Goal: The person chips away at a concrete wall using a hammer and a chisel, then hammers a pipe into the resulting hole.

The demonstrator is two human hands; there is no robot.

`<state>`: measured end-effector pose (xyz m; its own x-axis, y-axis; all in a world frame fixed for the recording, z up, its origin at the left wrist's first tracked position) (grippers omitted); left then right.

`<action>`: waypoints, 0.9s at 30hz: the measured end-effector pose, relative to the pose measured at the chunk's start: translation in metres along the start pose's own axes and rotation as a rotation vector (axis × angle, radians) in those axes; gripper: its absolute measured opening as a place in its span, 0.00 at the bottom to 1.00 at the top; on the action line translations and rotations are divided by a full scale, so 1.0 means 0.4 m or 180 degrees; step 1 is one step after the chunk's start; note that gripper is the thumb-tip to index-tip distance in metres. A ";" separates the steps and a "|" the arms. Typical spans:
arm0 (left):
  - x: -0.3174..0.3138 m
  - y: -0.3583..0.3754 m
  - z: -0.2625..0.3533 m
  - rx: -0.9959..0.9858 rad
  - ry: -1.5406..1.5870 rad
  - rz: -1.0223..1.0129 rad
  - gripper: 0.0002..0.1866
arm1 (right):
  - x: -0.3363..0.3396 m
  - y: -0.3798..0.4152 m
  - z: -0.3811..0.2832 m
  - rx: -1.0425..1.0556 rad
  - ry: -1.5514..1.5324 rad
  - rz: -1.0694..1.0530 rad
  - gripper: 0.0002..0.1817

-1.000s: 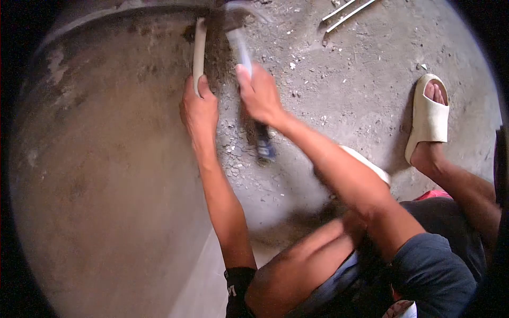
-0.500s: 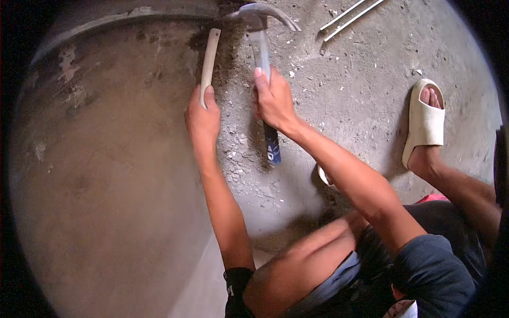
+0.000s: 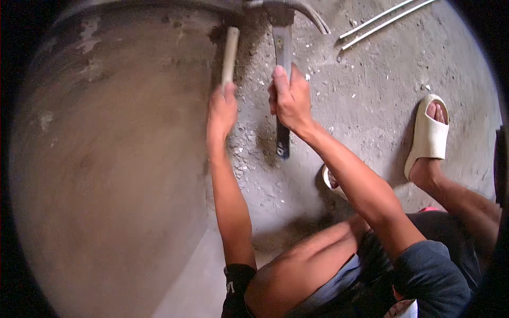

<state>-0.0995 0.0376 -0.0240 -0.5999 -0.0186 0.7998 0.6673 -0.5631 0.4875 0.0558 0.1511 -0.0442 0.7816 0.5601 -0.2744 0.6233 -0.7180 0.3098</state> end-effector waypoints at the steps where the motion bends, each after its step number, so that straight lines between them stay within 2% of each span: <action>1: 0.008 0.035 0.021 0.0296 0.0278 -0.0474 0.19 | 0.011 -0.004 -0.008 -0.0005 0.0119 -0.0091 0.21; 2: -0.007 0.065 0.024 0.0625 0.0561 -0.0976 0.19 | 0.019 -0.003 -0.006 -0.0053 0.0243 -0.0192 0.20; 3: 0.004 0.065 0.052 -0.0090 0.0311 -0.0581 0.25 | 0.026 0.000 0.002 -0.0089 0.0095 -0.0192 0.20; 4: -0.009 0.047 0.038 -0.0059 0.0342 -0.0524 0.25 | 0.023 0.002 -0.004 -0.0073 0.0108 -0.0261 0.20; 6: 0.001 -0.025 0.015 -0.0100 -0.0275 0.0248 0.26 | 0.038 0.021 0.009 -0.0396 -0.0161 -0.0024 0.21; 7: -0.020 -0.055 -0.002 -0.0014 -0.0373 -0.0225 0.25 | 0.045 0.025 0.023 -0.0432 -0.0164 -0.0023 0.20; 8: -0.009 -0.035 -0.021 -0.0002 -0.0336 -0.0184 0.25 | 0.052 0.034 0.025 -0.0409 -0.0135 -0.0065 0.20; 10: 0.010 0.058 0.035 0.0364 0.0107 -0.1198 0.25 | 0.069 0.038 0.019 -0.0487 -0.0185 -0.0158 0.20; 12: -0.007 0.063 0.042 0.0235 0.0058 -0.1086 0.24 | 0.085 0.034 0.019 -0.0323 0.0164 -0.0158 0.19; 14: 0.005 0.014 0.040 -0.0176 0.0059 -0.0200 0.23 | 0.079 0.044 0.009 -0.0436 -0.0120 -0.0114 0.19; 16: -0.020 -0.013 0.001 -0.0073 -0.0131 -0.0183 0.23 | 0.085 0.063 0.028 -0.0437 -0.0023 -0.0144 0.20; 18: -0.050 0.008 -0.031 0.0113 0.0334 -0.0913 0.22 | 0.087 0.051 0.021 -0.0467 0.0032 -0.0239 0.20; 19: -0.040 0.060 -0.041 0.0454 0.0762 -0.1272 0.20 | 0.090 0.050 0.017 -0.0480 0.0056 -0.0226 0.20; 20: -0.026 0.088 -0.014 0.0429 0.0760 -0.1245 0.20 | 0.091 0.043 0.020 -0.0443 0.0054 -0.0231 0.20; 23: -0.006 0.105 0.042 -0.0073 0.0503 -0.0269 0.17 | 0.078 0.035 0.023 -0.0340 0.0283 -0.0326 0.20; 27: -0.040 0.047 0.041 0.0063 -0.0140 -0.0133 0.17 | 0.056 0.029 0.027 -0.0438 0.0364 -0.0298 0.19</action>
<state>-0.0700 0.0406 -0.0220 -0.6078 0.0413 0.7930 0.6509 -0.5461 0.5273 0.0804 0.1508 -0.0568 0.7129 0.6707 -0.2050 0.6845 -0.6018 0.4114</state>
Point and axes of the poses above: each hand's wrist, its own y-axis away from the middle knuckle, its own x-axis out of the back of the hand, z = x × y, the point moved 8 cm from there along -y, towards the middle knuckle, and after that the axes turned 8 degrees about -z, right-handed, at the moved point
